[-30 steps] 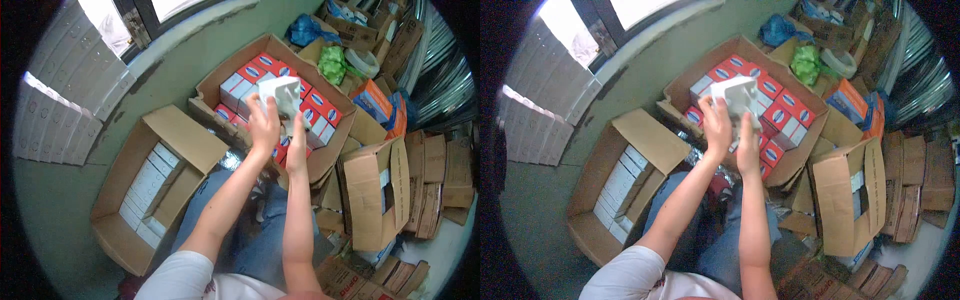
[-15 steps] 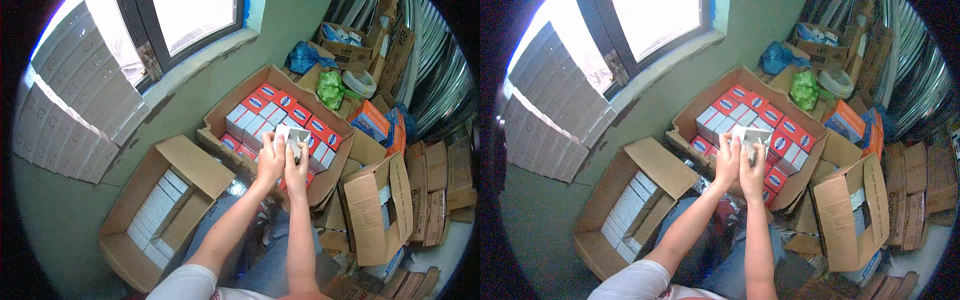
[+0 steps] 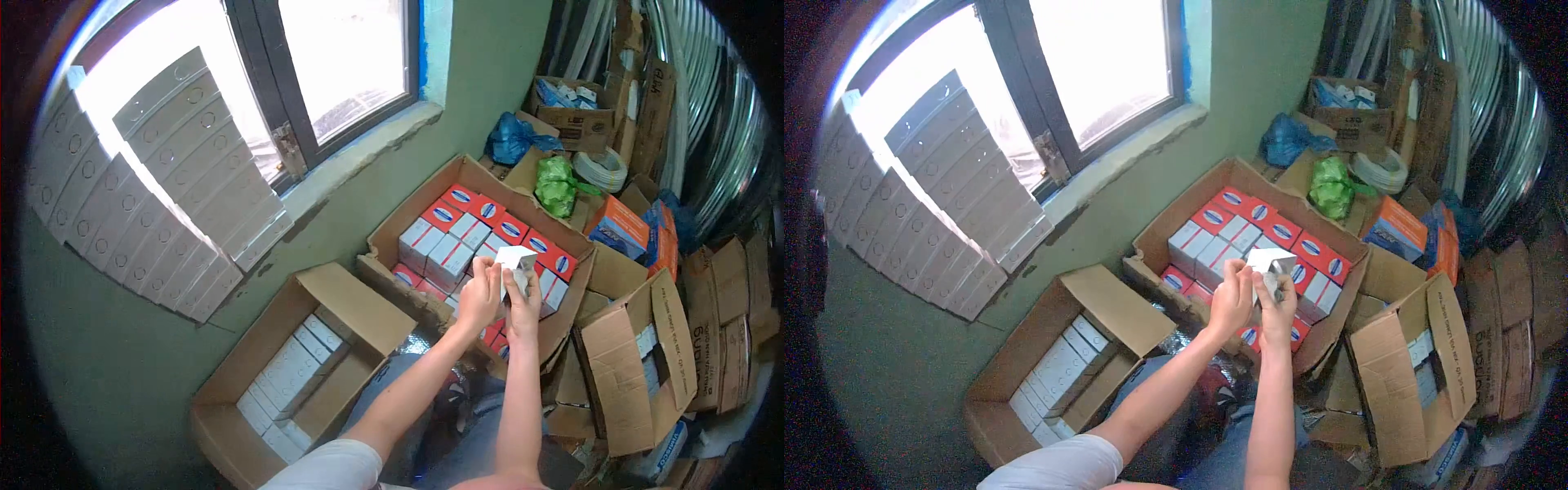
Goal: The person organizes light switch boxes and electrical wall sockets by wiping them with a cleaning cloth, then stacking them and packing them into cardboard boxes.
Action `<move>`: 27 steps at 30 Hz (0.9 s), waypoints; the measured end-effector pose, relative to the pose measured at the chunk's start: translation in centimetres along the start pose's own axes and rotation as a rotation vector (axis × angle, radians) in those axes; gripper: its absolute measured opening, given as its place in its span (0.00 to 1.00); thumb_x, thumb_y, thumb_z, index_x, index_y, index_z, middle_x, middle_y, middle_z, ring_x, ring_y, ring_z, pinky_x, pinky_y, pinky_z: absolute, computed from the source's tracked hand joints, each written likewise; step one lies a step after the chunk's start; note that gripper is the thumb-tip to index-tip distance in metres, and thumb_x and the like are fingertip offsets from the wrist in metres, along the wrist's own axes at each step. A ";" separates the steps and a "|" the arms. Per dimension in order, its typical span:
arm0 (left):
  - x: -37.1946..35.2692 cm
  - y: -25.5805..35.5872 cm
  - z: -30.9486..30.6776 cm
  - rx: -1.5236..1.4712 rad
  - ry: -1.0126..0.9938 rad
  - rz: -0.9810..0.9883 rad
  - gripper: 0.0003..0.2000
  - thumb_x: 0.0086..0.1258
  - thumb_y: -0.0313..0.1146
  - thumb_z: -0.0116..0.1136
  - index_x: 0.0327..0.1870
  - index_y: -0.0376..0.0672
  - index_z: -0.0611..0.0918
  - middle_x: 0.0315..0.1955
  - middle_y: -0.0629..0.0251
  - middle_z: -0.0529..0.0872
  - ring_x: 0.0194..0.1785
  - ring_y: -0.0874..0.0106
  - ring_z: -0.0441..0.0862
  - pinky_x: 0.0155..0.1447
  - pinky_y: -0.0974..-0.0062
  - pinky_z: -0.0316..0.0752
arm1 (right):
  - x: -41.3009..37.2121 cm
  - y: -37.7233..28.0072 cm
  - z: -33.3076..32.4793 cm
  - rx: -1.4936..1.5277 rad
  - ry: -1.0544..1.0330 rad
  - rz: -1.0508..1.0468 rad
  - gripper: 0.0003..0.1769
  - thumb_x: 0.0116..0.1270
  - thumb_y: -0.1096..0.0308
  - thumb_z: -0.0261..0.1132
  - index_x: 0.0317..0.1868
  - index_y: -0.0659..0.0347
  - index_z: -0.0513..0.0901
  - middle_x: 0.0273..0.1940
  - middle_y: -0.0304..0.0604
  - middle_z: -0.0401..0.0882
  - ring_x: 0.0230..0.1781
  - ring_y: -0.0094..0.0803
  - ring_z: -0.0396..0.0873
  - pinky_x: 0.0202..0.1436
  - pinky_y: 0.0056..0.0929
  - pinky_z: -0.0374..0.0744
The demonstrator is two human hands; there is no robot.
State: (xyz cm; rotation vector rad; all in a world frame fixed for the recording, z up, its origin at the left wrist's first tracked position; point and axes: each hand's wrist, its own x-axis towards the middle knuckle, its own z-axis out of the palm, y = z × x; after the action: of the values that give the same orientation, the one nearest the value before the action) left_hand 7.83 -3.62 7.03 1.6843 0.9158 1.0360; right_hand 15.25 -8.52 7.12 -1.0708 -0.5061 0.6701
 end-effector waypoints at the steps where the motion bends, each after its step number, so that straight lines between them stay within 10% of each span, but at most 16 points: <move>1: -0.1 0.1 0.1 0.012 -0.010 0.004 0.14 0.78 0.43 0.39 0.50 0.41 0.65 0.29 0.43 0.83 0.36 0.40 0.80 0.36 0.48 0.71 | 0.1 -0.6 0.2 0.065 0.038 0.031 0.15 0.62 0.65 0.72 0.42 0.57 0.75 0.40 0.34 0.76 0.39 0.20 0.73 0.43 0.22 0.72; 8: 0.8 -0.9 -0.8 0.108 -0.178 -0.032 0.16 0.78 0.46 0.41 0.50 0.41 0.64 0.31 0.44 0.85 0.38 0.41 0.81 0.39 0.49 0.72 | 1.0 -0.8 -0.1 0.129 0.072 0.072 0.14 0.62 0.67 0.72 0.44 0.56 0.75 0.39 0.35 0.77 0.39 0.22 0.76 0.42 0.25 0.76; 13: 2.4 -0.9 -3.8 -0.295 -0.331 -0.202 0.27 0.77 0.59 0.34 0.64 0.46 0.63 0.40 0.53 0.83 0.42 0.63 0.83 0.47 0.64 0.76 | 0.7 -1.9 0.4 -0.555 -0.204 -0.271 0.18 0.57 0.65 0.74 0.35 0.59 0.71 0.30 0.33 0.74 0.32 0.21 0.70 0.37 0.24 0.71; 15: 3.1 -0.7 -6.6 -0.505 -0.597 -0.563 0.31 0.75 0.63 0.34 0.67 0.49 0.64 0.44 0.59 0.82 0.44 0.66 0.83 0.48 0.65 0.78 | -0.2 -1.6 1.0 -0.793 -0.332 -0.228 0.19 0.55 0.65 0.75 0.36 0.59 0.71 0.29 0.34 0.72 0.31 0.22 0.70 0.37 0.26 0.72; 20: 3.5 -1.7 -7.6 -0.330 -0.709 -0.505 0.26 0.71 0.54 0.53 0.57 0.40 0.78 0.46 0.69 0.82 0.45 0.78 0.79 0.42 0.76 0.78 | -0.7 -1.5 1.4 -0.639 -0.446 -0.005 0.18 0.49 0.67 0.79 0.36 0.58 0.78 0.31 0.33 0.78 0.34 0.21 0.75 0.38 0.26 0.75; 24: 2.8 -1.3 -6.5 -0.412 -0.614 -0.417 0.26 0.71 0.55 0.53 0.57 0.41 0.78 0.43 0.70 0.82 0.43 0.79 0.78 0.38 0.77 0.77 | -0.4 -2.6 0.3 -0.458 -0.342 0.126 0.16 0.53 0.69 0.77 0.38 0.59 0.79 0.35 0.34 0.81 0.38 0.21 0.78 0.40 0.24 0.76; 27: 2.4 -1.2 -4.8 -0.474 -0.386 -0.400 0.25 0.71 0.57 0.52 0.51 0.43 0.81 0.33 0.72 0.82 0.34 0.81 0.78 0.34 0.79 0.74 | 0.9 -0.3 -0.8 -0.317 0.147 0.110 0.20 0.58 0.61 0.75 0.44 0.62 0.78 0.40 0.40 0.80 0.41 0.26 0.78 0.44 0.28 0.77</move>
State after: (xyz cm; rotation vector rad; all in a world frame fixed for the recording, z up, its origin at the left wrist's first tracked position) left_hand 4.16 0.39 7.47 1.1818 0.6505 0.5701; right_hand 16.52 -8.45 7.10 -1.4433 -0.4368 0.6136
